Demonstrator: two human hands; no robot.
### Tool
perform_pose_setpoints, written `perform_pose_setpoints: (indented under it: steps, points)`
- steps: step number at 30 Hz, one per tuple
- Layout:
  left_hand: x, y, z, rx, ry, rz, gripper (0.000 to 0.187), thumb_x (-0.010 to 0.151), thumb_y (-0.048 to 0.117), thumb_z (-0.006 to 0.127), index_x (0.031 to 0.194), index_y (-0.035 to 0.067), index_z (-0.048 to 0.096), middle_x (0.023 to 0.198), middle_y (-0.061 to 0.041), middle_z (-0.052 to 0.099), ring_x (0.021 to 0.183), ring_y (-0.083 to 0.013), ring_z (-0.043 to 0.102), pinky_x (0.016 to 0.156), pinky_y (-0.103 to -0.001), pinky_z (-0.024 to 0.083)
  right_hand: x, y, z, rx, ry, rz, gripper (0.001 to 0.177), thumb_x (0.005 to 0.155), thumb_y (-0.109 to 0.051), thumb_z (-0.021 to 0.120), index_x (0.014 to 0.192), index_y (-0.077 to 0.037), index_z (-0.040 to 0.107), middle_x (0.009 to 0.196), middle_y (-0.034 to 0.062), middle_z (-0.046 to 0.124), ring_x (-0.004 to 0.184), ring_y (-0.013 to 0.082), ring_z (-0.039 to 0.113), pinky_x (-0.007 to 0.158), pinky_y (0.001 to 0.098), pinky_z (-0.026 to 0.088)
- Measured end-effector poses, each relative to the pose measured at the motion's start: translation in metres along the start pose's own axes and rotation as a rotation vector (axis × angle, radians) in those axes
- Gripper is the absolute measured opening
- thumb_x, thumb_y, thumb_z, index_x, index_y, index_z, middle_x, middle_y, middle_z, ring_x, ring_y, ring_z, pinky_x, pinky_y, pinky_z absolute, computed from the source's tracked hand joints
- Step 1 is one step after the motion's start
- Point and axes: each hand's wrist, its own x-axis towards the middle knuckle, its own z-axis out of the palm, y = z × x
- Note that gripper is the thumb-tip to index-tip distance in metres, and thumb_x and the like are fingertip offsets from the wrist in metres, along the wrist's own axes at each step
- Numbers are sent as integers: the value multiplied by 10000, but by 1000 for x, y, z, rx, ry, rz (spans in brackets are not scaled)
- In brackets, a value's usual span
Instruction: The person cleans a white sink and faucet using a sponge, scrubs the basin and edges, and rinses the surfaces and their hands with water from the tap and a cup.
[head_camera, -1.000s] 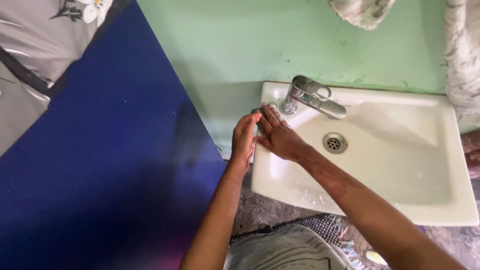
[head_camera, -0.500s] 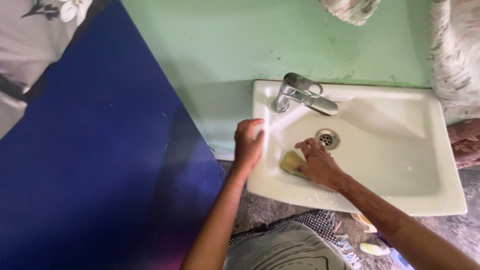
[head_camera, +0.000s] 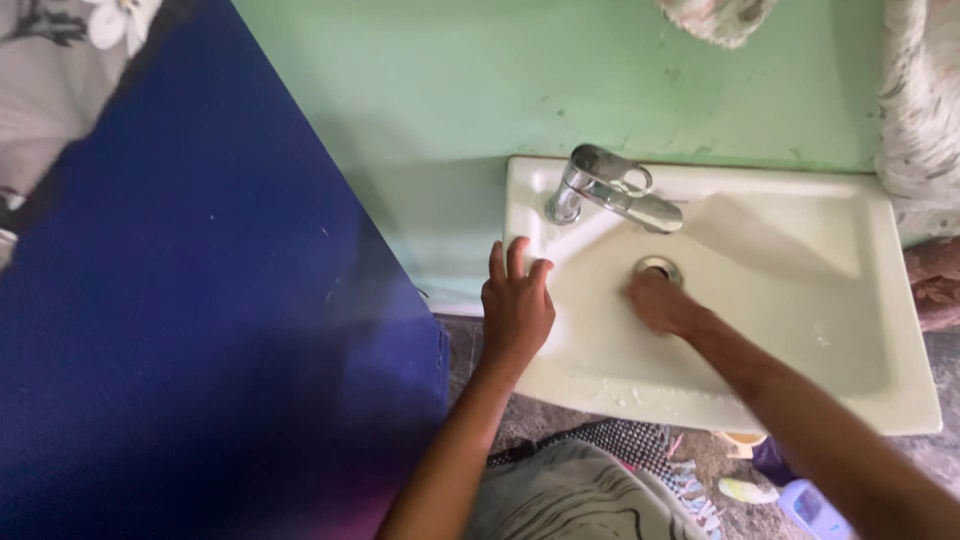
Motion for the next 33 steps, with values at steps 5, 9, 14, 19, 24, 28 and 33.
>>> perform_pose_setpoints:
  steps: [5, 9, 14, 19, 24, 28, 33]
  points:
    - [-1, -1, -1, -49, 15, 22, 206, 844, 41, 685, 1043, 73, 725, 1408, -168, 484, 1351, -495, 450, 908, -538, 554, -24, -117, -41, 503, -392, 254, 352, 1042, -317, 381, 1093, -73, 630, 965, 247, 716, 912, 409, 700, 867, 532, 572]
    - [4, 2, -2, -72, -26, -8, 178, 847, 42, 691, 1012, 81, 744, 1409, -164, 489, 1355, -496, 442, 893, -535, 556, -96, -76, -65, 208, -418, 97, 460, 1027, -454, 462, 1245, -131, 705, 1185, 122, 744, 1096, 280, 712, 1032, 434, 510]
    - [4, 2, -6, -56, -39, -16, 165, 851, 49, 694, 1005, 83, 744, 1407, -164, 487, 1359, -491, 438, 883, -520, 568, -107, 65, -30, -125, -96, 262, 330, 948, -207, 498, 1192, -142, 709, 1231, 124, 703, 1101, 307, 700, 1017, 459, 531]
    - [0, 0, -3, -47, -10, -2, 187, 841, 40, 696, 1021, 70, 737, 1401, -163, 489, 1355, -490, 445, 877, -521, 571, -21, 14, 20, -39, 324, -408, 232, 752, -90, 618, 962, -16, 684, 1051, 175, 699, 1062, 391, 647, 930, 488, 532]
    - [3, 1, -5, -70, 2, 15, 187, 836, 27, 693, 1015, 62, 733, 1395, -159, 490, 1349, -487, 449, 887, -518, 571, -29, -122, -42, 418, -204, 122, 359, 927, -330, 535, 1160, -57, 524, 999, 212, 708, 968, 391, 679, 890, 503, 512]
    - [2, 1, -6, -69, -59, -21, 159, 844, 24, 692, 995, 53, 731, 1419, -174, 474, 1367, -487, 426, 892, -518, 566, -85, -121, -75, 327, -119, 49, 475, 934, -475, 551, 1150, -55, 493, 947, 238, 713, 907, 389, 699, 850, 519, 538]
    - [4, 5, -9, -80, -81, -49, 114, 839, 35, 693, 927, 65, 759, 1442, -156, 466, 1380, -480, 410, 924, -526, 547, -141, -38, -85, -86, -254, 350, 472, 977, -511, 433, 1156, -118, 625, 1187, 133, 686, 1178, 309, 625, 1021, 524, 492]
